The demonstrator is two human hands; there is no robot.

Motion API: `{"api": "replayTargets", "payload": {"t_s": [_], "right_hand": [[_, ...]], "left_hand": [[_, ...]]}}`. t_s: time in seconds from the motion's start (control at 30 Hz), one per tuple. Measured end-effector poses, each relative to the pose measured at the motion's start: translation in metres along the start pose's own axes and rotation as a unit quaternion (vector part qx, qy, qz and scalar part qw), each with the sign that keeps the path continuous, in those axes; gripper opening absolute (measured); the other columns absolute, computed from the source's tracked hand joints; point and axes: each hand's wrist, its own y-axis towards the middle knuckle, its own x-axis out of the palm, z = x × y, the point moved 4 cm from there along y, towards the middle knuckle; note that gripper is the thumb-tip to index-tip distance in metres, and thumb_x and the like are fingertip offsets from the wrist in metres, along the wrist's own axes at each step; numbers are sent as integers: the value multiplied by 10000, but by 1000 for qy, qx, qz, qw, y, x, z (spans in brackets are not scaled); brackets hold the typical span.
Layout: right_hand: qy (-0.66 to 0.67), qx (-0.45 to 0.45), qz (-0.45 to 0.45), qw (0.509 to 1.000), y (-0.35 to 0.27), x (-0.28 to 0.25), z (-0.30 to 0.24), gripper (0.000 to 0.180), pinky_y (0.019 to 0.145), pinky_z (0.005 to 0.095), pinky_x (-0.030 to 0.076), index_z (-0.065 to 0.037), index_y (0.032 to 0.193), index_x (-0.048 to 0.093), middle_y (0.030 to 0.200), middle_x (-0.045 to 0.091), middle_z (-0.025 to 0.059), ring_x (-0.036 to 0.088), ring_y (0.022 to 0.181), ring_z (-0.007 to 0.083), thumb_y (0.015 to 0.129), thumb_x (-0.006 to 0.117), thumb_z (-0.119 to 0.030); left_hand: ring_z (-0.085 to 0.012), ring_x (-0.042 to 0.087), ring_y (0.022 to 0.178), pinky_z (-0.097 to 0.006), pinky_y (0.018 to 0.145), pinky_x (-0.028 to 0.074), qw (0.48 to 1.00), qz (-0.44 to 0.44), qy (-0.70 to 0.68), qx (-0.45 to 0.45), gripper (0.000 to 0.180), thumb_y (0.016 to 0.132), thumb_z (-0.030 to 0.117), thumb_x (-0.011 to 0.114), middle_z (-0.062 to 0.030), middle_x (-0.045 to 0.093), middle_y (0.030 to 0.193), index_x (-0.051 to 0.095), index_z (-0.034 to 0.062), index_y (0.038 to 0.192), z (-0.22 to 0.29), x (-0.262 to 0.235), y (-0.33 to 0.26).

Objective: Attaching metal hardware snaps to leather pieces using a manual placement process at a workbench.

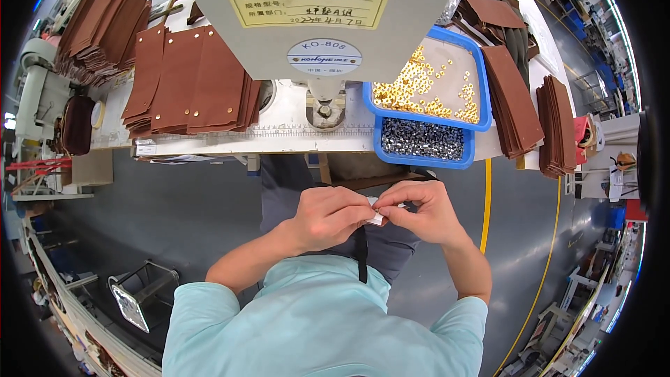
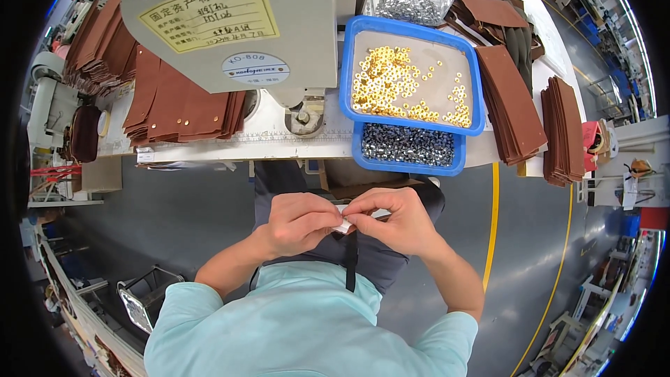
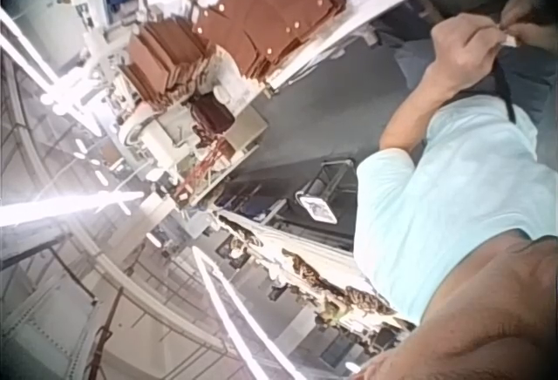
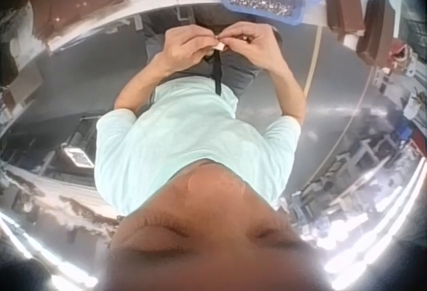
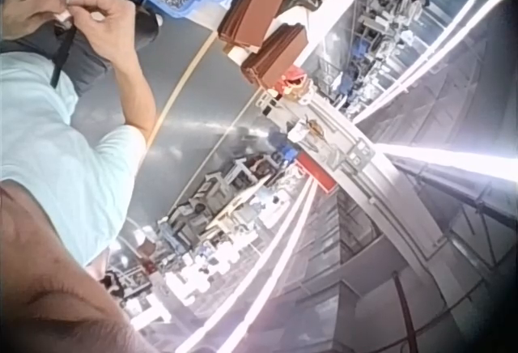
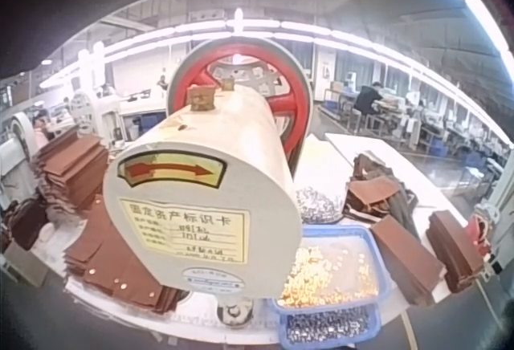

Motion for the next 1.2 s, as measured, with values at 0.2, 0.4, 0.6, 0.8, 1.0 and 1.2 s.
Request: {"api": "replayTargets", "payload": {"t_s": [0.2, 0.4, 0.6, 0.8, 1.0, 1.2], "right_hand": [[-91, -120, 23, 988, -2, -2, -5, 180, 781, 289, 607, 5, 1012, 782, 1016, 779, 137, 758, 863, 185, 834, 761, 22], [-143, -155, 70, 975, -5, 1, 3, 266, 767, 297, 607, -17, 1003, 775, 975, 786, 124, 772, 874, 208, 760, 882, -30], [-158, -151, 111, 970, -4, 7, 8, 252, 733, 305, 613, -15, 967, 747, 913, 779, 102, 769, 833, 199, 751, 876, 8], [-228, -245, 170, 927, -4, 19, 16, 297, 697, 337, 618, -33, 958, 694, 894, 759, 106, 763, 807, 243, 718, 804, 104], [-219, -274, 201, 915, -6, 27, 21, 302, 652, 340, 613, -42, 917, 679, 871, 755, 93, 755, 777, 264, 680, 759, 127], [-208, -301, 195, 910, -5, 29, 19, 316, 663, 325, 624, -31, 897, 666, 832, 753, 114, 766, 765, 263, 642, 745, 138]], "left_hand": [[-220, 721, 717, -308, 589, 580, 997, 0, -41, -62, 262, 703, -3, 866, -74, 737, 879, 731, 56, 920, -4, 1, -3], [-216, 723, 763, -296, 638, 588, 977, -31, -86, -193, 242, 759, -24, 837, -70, 735, 870, 740, 56, 966, -4, 2, -2], [-179, 724, 795, -297, 673, 600, 958, -51, -116, -257, 181, 849, -10, 795, -95, 744, 989, 737, 34, 1015, -4, 2, -7], [-220, 735, 863, -332, 755, 601, 911, -53, -147, -382, 252, 883, 92, 799, -109, 750, 1053, 741, 43, 1124, -2, 3, 1], [-270, 722, 858, -362, 677, 565, 947, -172, -44, -269, 399, 820, 342, 843, -86, 759, 970, 760, 70, 1101, -9, 7, -1], [-280, 717, 767, -362, 660, 560, 937, -168, -53, -303, 360, 810, 334, 848, -76, 751, 860, 769, 54, 1022, -11, 3, -1]]}}
